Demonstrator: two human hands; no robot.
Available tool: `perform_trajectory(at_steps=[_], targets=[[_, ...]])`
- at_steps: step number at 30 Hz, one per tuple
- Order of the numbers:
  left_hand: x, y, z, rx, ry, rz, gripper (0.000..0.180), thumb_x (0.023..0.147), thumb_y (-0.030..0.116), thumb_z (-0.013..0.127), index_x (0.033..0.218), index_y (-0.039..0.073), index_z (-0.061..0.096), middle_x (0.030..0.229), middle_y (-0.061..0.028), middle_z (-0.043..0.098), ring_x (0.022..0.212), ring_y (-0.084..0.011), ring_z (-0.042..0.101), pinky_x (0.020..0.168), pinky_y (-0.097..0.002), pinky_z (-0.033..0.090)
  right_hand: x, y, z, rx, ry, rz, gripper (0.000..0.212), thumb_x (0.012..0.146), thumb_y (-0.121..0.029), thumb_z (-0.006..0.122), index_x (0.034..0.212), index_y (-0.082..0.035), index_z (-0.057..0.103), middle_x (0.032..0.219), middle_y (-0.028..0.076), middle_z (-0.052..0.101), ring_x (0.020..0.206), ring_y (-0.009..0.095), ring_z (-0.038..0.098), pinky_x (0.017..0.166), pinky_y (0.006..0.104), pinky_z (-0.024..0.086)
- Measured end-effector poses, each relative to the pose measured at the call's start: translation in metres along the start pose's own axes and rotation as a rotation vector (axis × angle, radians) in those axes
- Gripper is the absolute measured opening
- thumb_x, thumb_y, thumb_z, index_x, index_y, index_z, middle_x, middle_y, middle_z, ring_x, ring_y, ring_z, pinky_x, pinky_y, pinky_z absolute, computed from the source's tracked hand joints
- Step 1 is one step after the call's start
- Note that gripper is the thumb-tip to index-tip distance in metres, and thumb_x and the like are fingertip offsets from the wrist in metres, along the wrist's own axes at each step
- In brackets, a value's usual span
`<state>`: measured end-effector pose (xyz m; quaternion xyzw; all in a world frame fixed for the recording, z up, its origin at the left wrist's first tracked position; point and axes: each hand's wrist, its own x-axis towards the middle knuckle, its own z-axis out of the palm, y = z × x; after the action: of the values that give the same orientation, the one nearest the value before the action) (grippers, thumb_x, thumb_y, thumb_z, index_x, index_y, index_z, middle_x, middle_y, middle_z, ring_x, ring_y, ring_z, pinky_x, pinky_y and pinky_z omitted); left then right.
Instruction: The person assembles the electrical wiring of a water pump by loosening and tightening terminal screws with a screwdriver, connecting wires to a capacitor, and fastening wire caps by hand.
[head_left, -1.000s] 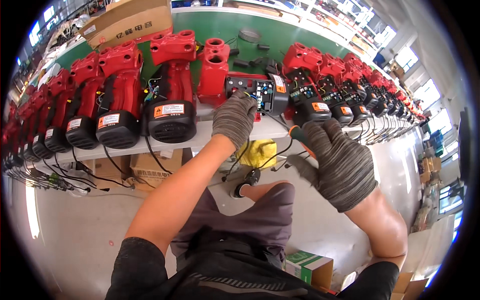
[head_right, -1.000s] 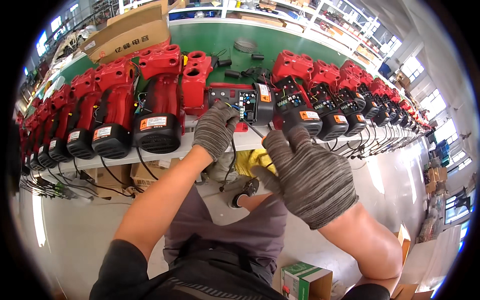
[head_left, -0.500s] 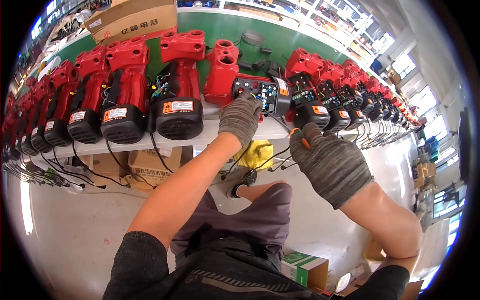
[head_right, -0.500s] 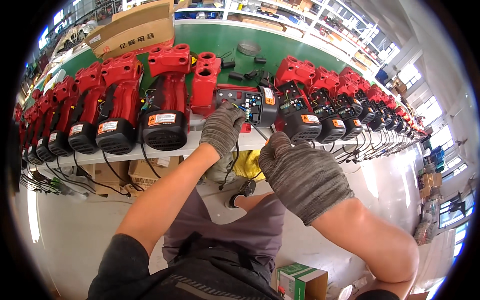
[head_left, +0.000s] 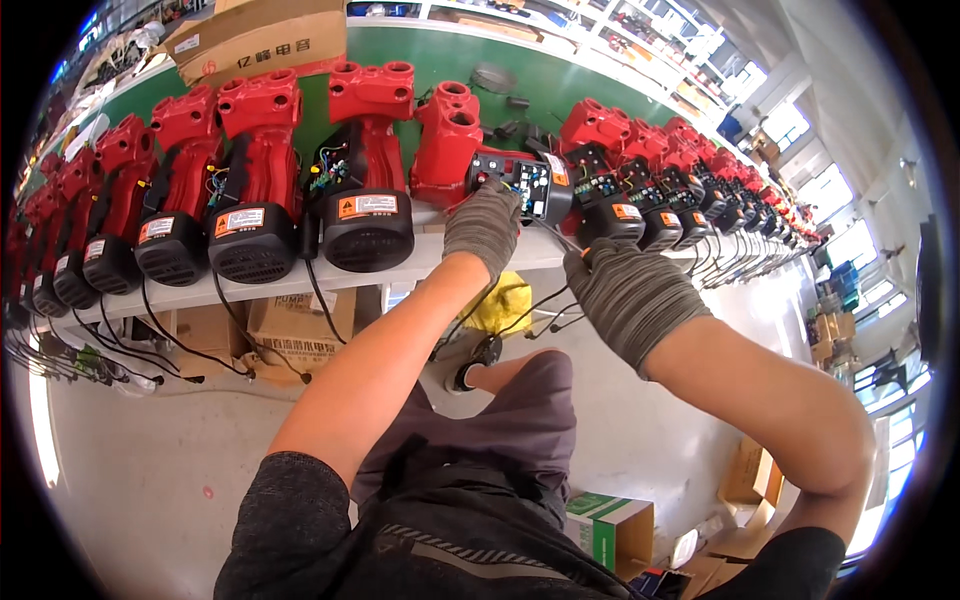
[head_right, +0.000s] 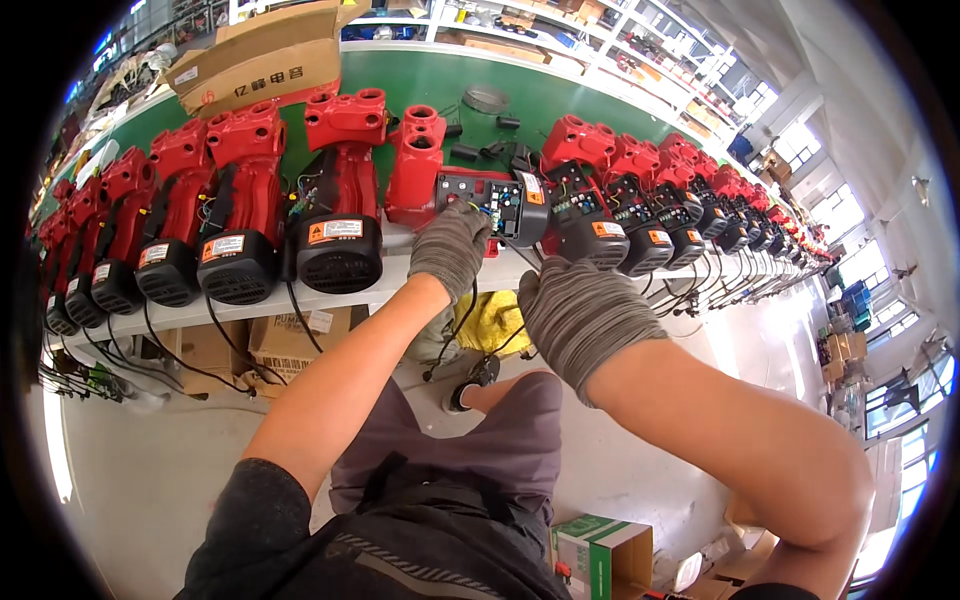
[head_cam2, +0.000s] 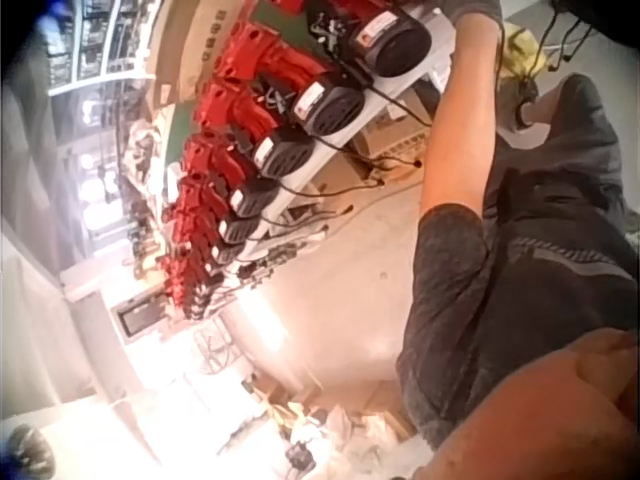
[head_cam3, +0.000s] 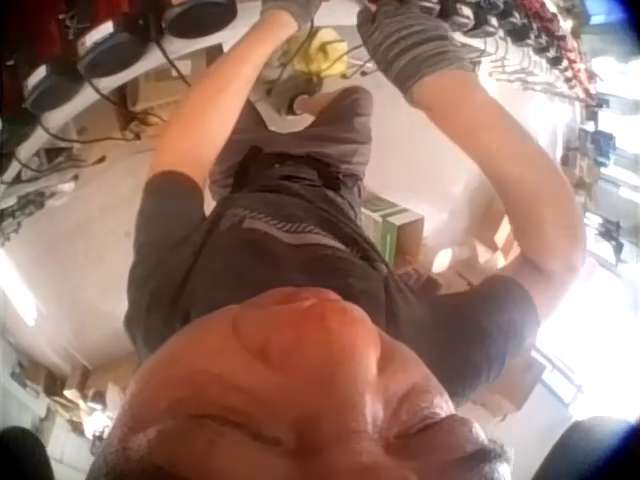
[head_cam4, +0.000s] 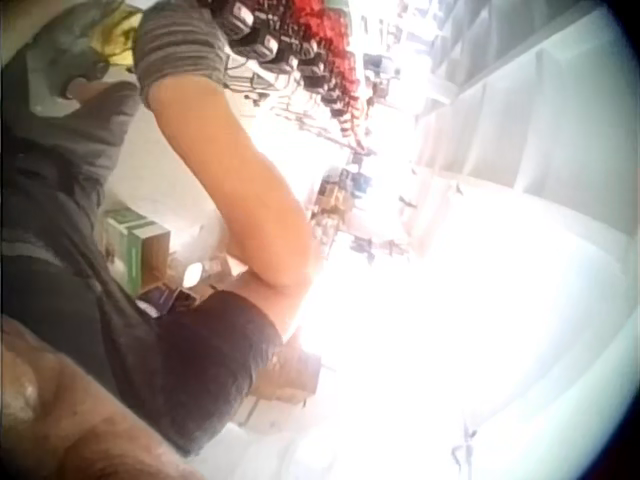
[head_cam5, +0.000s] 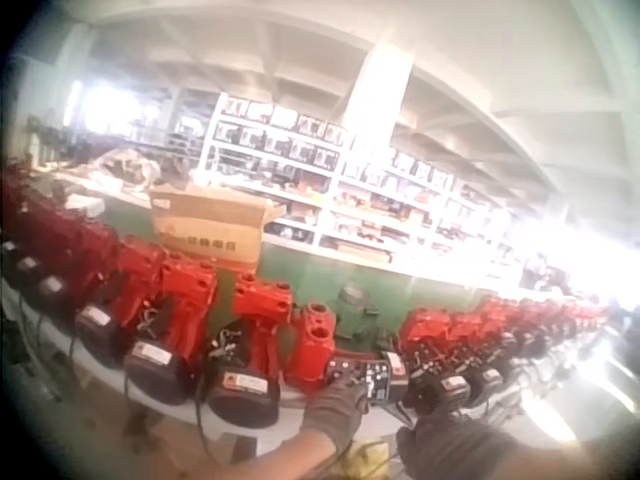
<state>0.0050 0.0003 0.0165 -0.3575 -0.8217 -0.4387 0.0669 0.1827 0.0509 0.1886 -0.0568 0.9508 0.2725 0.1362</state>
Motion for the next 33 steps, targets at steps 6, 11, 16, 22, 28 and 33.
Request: perform_trajectory(at_steps=[6,11,16,22,28,33], targets=[[0.001,0.001,-0.001,0.077,0.018,0.055,0.014,0.090,0.010,0.065,0.100,0.002,0.069,0.109,-0.0164,0.064,0.097,-0.0350,0.065,0.088,-0.0421,0.052,0.015,0.024,-0.010,0.731,0.005,0.288,0.039,0.094,-0.010,0.052,0.132,-0.004,0.058,0.099,0.017,0.070,0.080,0.031,0.068,0.074,0.0415,0.055],[0.002,-0.006,0.004,0.031,0.045,0.040,0.013,0.090,0.010,0.065,0.100,0.002,0.069,0.108,-0.0167,0.064,0.096,-0.0354,0.065,0.086,-0.0420,0.053,0.021,0.010,-0.035,0.220,-0.257,0.231,0.036,0.092,-0.008,0.055,0.128,-0.004,0.061,0.098,0.017,0.071,0.088,0.030,0.069,0.076,0.0404,0.055],[0.005,-0.006,0.009,0.079,0.060,0.128,0.013,0.088,0.008,0.067,0.099,0.002,0.069,0.107,-0.0166,0.064,0.095,-0.0351,0.065,0.086,-0.0411,0.053,0.028,-0.003,-0.019,-0.154,-0.208,0.133,0.025,0.088,-0.006,0.058,0.112,-0.003,0.063,0.096,0.021,0.071,0.101,0.032,0.070,0.079,0.0407,0.057],[0.009,-0.002,0.010,0.093,0.013,0.086,0.013,0.088,0.005,0.066,0.100,0.001,0.069,0.107,-0.0162,0.065,0.094,-0.0333,0.066,0.086,-0.0390,0.053,0.047,0.051,0.002,0.375,-0.282,0.089,0.037,0.094,-0.013,0.057,0.130,-0.006,0.062,0.084,0.010,0.071,0.075,0.023,0.069,0.071,0.0373,0.056],[0.003,-0.006,0.003,0.158,0.009,0.080,0.012,0.089,0.007,0.066,0.098,0.000,0.068,0.109,-0.0166,0.064,0.094,-0.0339,0.065,0.086,-0.0395,0.053,0.035,0.030,-0.039,0.926,-0.421,0.523,0.040,0.096,-0.017,0.060,0.135,-0.011,0.060,0.080,0.008,0.068,0.069,0.019,0.065,0.063,0.0411,0.056],[0.009,0.014,0.021,0.070,0.038,0.196,0.012,0.088,0.006,0.066,0.100,0.002,0.069,0.107,-0.0168,0.064,0.094,-0.0344,0.065,0.086,-0.0400,0.053,0.031,0.014,-0.031,0.033,-0.460,0.262,0.029,0.077,-0.005,0.069,0.105,-0.001,0.075,0.108,0.019,0.072,0.092,0.036,0.073,0.078,0.0472,0.059]])
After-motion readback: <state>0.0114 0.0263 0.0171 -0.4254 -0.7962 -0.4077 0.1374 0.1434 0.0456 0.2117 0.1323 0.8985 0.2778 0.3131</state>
